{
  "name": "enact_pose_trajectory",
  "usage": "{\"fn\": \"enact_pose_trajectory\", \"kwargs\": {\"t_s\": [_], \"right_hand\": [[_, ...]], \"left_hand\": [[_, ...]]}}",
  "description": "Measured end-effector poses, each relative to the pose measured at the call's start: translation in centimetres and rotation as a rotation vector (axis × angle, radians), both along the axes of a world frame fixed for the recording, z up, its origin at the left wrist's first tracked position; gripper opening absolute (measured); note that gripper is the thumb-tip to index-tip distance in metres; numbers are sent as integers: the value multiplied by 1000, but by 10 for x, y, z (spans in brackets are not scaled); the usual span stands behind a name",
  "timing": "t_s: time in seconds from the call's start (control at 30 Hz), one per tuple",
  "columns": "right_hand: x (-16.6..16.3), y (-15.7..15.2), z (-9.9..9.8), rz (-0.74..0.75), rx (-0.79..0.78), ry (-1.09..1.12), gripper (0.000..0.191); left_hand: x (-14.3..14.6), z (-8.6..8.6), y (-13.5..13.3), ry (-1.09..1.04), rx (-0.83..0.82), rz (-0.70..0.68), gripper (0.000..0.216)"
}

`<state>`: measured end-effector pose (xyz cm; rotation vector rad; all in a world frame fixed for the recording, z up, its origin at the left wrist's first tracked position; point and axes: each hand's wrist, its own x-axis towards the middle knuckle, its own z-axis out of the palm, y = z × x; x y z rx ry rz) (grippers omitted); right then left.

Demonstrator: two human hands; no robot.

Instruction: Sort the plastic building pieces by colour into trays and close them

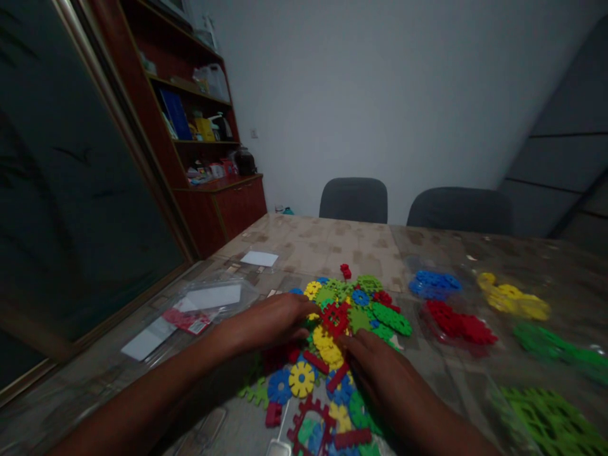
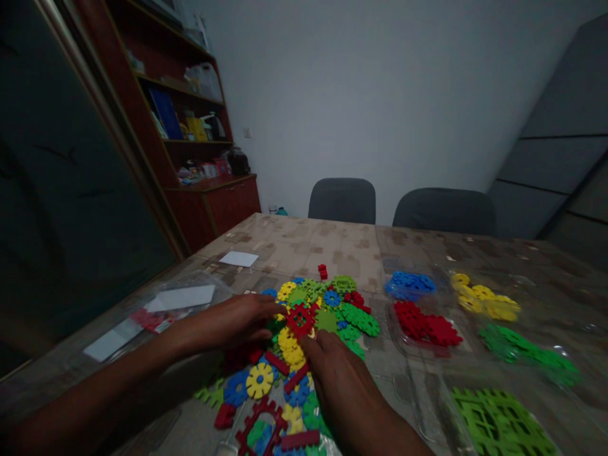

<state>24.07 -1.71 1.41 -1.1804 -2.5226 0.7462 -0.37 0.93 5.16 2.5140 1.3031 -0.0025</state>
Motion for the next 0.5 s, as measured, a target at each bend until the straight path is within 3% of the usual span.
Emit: {"fn": "enact_pose_trajectory", "kwargs": {"t_s": [0.1, 0.3, 0.5], "right_hand": [[0, 3, -3, -20, 18, -39, 30], [0, 5, -16, -55, 68, -170, 30], [7, 5, -11, 54, 38, -10, 25]], "left_hand": [[2, 3, -1, -26, -12, 15, 25], [8, -1, -3, 23, -96, 45, 50], [11, -6, -2, -34, -70, -13, 31]]}}
